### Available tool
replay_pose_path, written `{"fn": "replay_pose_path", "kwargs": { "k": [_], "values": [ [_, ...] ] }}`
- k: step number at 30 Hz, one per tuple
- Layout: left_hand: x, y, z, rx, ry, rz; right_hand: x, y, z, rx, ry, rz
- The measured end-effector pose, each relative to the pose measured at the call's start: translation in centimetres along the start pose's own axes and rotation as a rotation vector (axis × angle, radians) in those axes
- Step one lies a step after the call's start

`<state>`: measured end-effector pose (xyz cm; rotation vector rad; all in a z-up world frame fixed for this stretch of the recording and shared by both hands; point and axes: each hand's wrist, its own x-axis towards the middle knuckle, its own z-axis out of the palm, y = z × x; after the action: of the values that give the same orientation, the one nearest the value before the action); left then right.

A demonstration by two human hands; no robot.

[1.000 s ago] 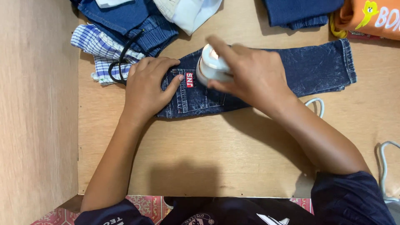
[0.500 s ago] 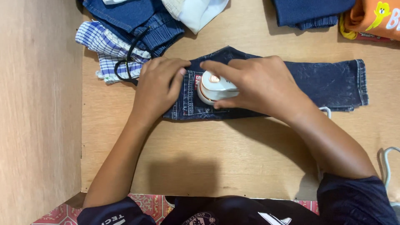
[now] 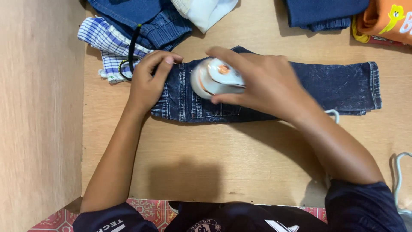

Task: Iron a pair of small denim pants with a handheld iron and then fold them.

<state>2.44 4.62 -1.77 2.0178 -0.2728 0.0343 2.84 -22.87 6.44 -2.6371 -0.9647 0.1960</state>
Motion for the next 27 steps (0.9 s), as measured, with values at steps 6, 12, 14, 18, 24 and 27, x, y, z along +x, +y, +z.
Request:
{"fn": "replay_pose_path", "kwargs": {
  "k": [6,12,14,18,24,27],
  "values": [
    [0.0,-0.8,0.3,-0.133,0.016,0.024,0.4,-2.0,0.2,-0.035,0.056,-0.055],
    [0.1,-0.2,0.3,-0.089,0.023,0.049,0.5,-1.4,1.8,-0.060,0.133,0.041],
    [0.1,0.0,0.3,-0.043,0.030,0.041,1.3,-1.0,2.0,-0.144,0.113,0.233],
    [0.2,0.1,0.4,0.010,0.039,0.037,2.1,-2.3,-0.2,-0.179,0.080,0.208],
    [0.2,-0.2,0.4,0.038,0.052,0.069,2.2,-4.5,-2.8,0.192,-0.195,0.190],
    [0.0,-0.4,0.5,0.046,0.061,0.111,3.1,-4.8,-3.2,0.273,-0.389,0.541]
  ]
}}
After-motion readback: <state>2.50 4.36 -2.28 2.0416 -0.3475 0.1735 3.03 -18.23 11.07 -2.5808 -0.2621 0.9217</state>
